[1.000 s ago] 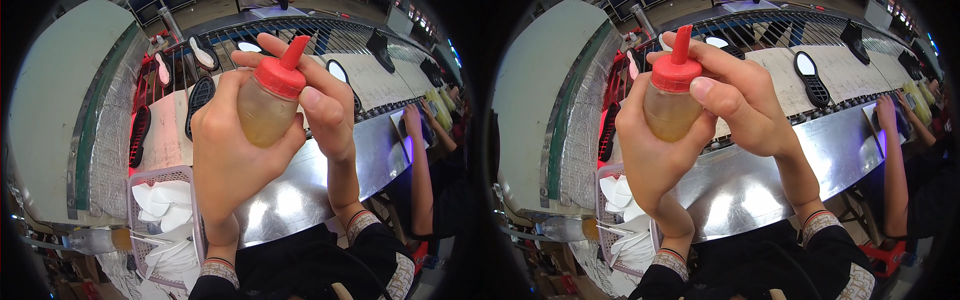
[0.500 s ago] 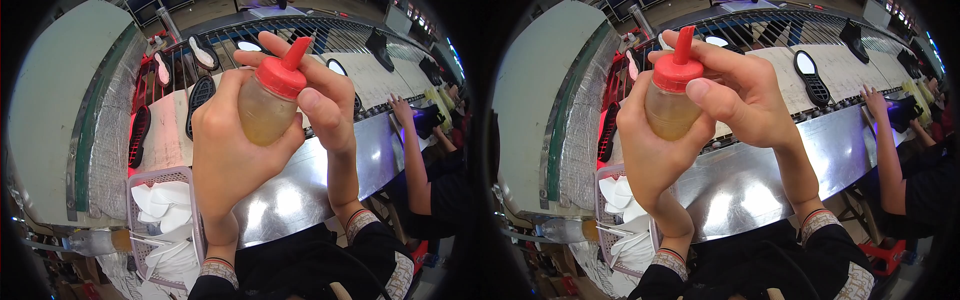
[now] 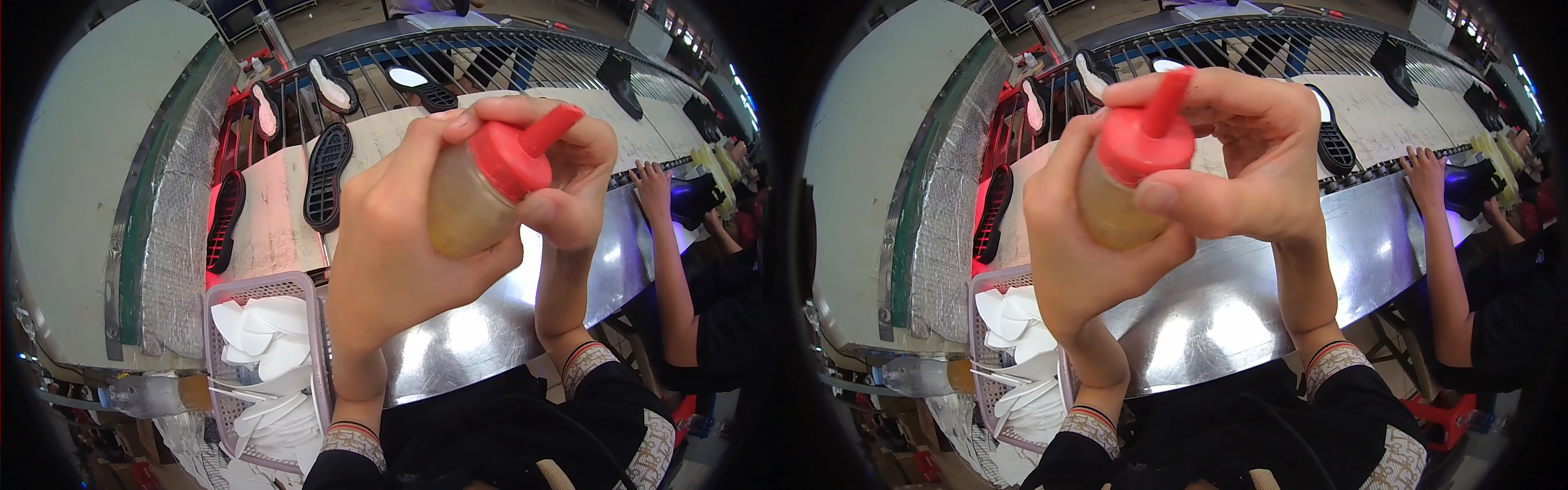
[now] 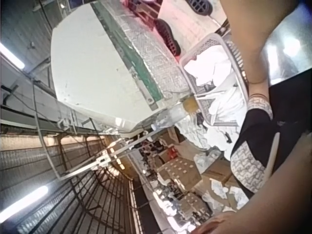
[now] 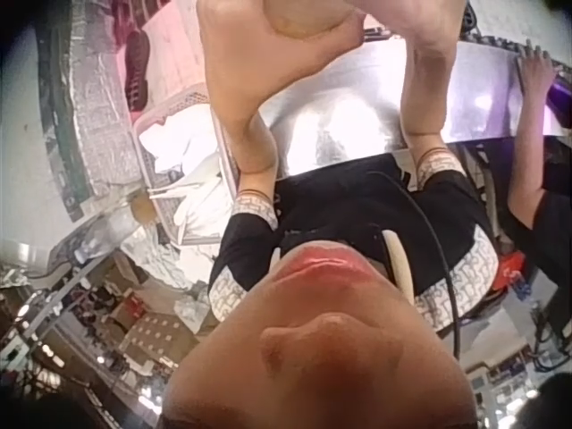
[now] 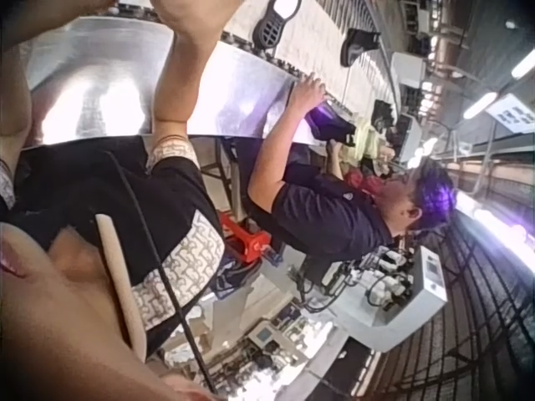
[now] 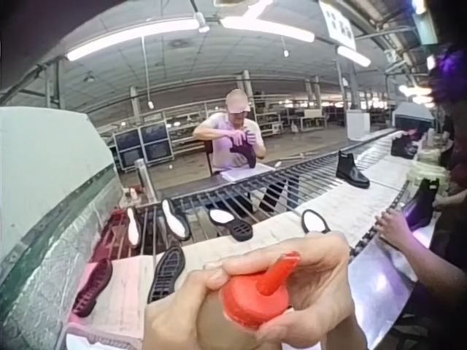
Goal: Applying glue from a squeeze bottle onto shoe insoles and placing them on outsoles moving on a conveyor belt.
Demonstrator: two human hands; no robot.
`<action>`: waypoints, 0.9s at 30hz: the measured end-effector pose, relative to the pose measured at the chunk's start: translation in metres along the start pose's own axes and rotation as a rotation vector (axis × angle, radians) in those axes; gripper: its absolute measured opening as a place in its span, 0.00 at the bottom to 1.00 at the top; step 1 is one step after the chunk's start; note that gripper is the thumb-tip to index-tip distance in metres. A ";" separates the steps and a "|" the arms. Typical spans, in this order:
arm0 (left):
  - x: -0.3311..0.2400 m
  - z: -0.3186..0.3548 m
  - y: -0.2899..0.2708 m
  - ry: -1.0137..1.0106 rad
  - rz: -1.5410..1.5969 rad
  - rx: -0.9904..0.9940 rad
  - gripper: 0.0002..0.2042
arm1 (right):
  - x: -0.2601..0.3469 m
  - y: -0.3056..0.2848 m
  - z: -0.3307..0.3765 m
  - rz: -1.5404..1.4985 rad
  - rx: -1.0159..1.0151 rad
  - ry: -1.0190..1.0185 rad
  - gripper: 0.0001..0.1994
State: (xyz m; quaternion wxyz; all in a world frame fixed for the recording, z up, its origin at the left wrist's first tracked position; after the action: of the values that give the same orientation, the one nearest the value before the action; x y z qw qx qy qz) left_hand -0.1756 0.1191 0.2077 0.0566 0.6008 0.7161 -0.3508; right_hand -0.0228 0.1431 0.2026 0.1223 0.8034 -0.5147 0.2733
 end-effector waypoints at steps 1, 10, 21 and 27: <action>-0.002 -0.001 0.003 0.035 -0.048 -0.020 0.27 | 0.003 -0.001 0.001 0.006 -0.001 0.001 0.24; 0.002 -0.004 0.011 0.005 -0.051 -0.046 0.27 | 0.011 0.003 -0.002 0.024 -0.097 0.113 0.19; 0.015 -0.008 0.007 0.004 -0.384 -0.257 0.21 | 0.001 0.021 -0.007 0.093 -0.179 0.173 0.24; 0.020 -0.009 -0.001 0.009 -0.361 -0.248 0.22 | -0.004 0.019 -0.009 0.086 -0.080 0.146 0.30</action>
State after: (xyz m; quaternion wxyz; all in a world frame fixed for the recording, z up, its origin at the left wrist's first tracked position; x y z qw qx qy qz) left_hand -0.1785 0.1408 0.2047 0.0632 0.4529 0.8498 -0.2621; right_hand -0.0433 0.1419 0.2062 0.1798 0.7530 -0.5488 0.3153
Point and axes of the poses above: each hand's wrist, its own z-axis away from the middle knuckle, its own y-axis out of the palm, x = y × z, the point moved 1 cm from there along -z, towards the middle knuckle, and after that the axes turned 6 degrees about x, right-handed, at the moved point
